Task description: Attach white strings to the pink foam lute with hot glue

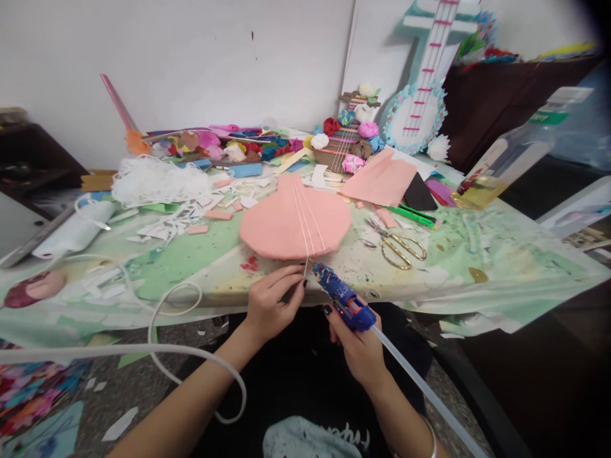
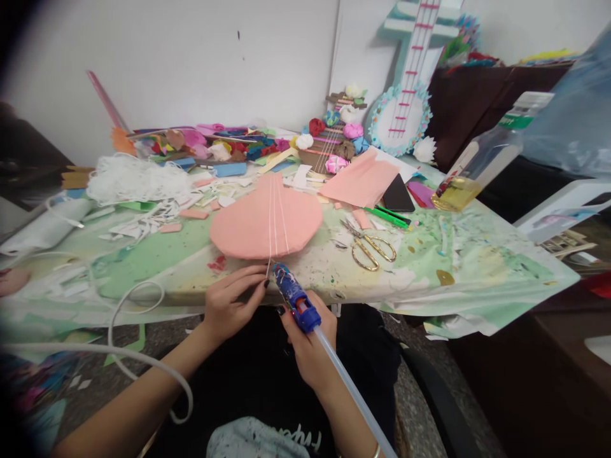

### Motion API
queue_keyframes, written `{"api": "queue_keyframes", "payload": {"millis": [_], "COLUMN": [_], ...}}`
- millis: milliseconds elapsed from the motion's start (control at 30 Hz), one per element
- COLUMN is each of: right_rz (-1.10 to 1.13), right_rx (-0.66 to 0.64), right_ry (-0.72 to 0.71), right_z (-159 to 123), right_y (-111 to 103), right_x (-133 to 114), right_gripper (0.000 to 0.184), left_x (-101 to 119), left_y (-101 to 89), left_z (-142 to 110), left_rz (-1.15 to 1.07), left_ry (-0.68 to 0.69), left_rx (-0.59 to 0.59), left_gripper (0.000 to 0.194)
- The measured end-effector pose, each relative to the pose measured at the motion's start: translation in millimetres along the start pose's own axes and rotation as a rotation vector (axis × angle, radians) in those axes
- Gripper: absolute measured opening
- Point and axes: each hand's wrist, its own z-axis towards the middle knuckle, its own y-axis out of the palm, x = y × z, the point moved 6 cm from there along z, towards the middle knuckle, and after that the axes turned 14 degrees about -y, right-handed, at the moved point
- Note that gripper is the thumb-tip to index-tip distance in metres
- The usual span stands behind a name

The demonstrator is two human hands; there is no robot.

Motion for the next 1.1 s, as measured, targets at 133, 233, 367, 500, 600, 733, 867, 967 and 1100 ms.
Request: {"api": "queue_keyframes", "payload": {"millis": [133, 233, 367, 500, 600, 733, 867, 967, 1100], "right_rz": [-0.009, -0.011, -0.011, -0.005, -0.007, -0.025, -0.018, -0.014, -0.027], "right_rx": [-0.002, 0.0, 0.005, 0.013, 0.013, 0.016, 0.017, 0.023, 0.024], "right_ry": [-0.001, -0.001, 0.009, 0.011, 0.006, -0.007, 0.0, 0.011, 0.0], "right_z": [0.2, 0.7, 0.6, 0.1, 0.2, 1.5, 1.9, 1.2, 0.8], "right_y": [0.5, 1.0, 1.2, 1.3, 1.7, 1.7, 2.6, 2.5, 2.2], "right_x": [-0.8, -1.5, -0.6, 0.6, 0.7, -1.2, -1.4, 0.6, 1.8], "right_gripper": [0.025, 0.025, 0.026, 0.026, 0.026, 0.029, 0.028, 0.026, 0.024], "left_x": [-3.0, -3.1, -0.5, 0.4, 0.1, 0.3, 0.4, 0.9, 1.5], "left_y": [0.1, -0.9, -2.7, -3.3, -3.5, -4.2, -4.9, -5.2, -6.3], "left_z": [-1.4, -1.4, 0.2, 1.3, 1.9, 3.0, 3.7, 4.0, 4.7], "left_rz": [0.004, 0.011, 0.023, 0.05, 0.07, 0.073, 0.078, 0.076, 0.078], "left_ry": [-0.002, 0.003, 0.02, 0.031, 0.027, 0.019, 0.009, 0.013, 0.02], "left_rx": [-0.008, 0.009, 0.037, 0.053, 0.068, 0.078, 0.073, 0.066, 0.074], "left_gripper": [0.015, 0.014, 0.013, 0.012, 0.013, 0.013, 0.014, 0.013, 0.013]}}
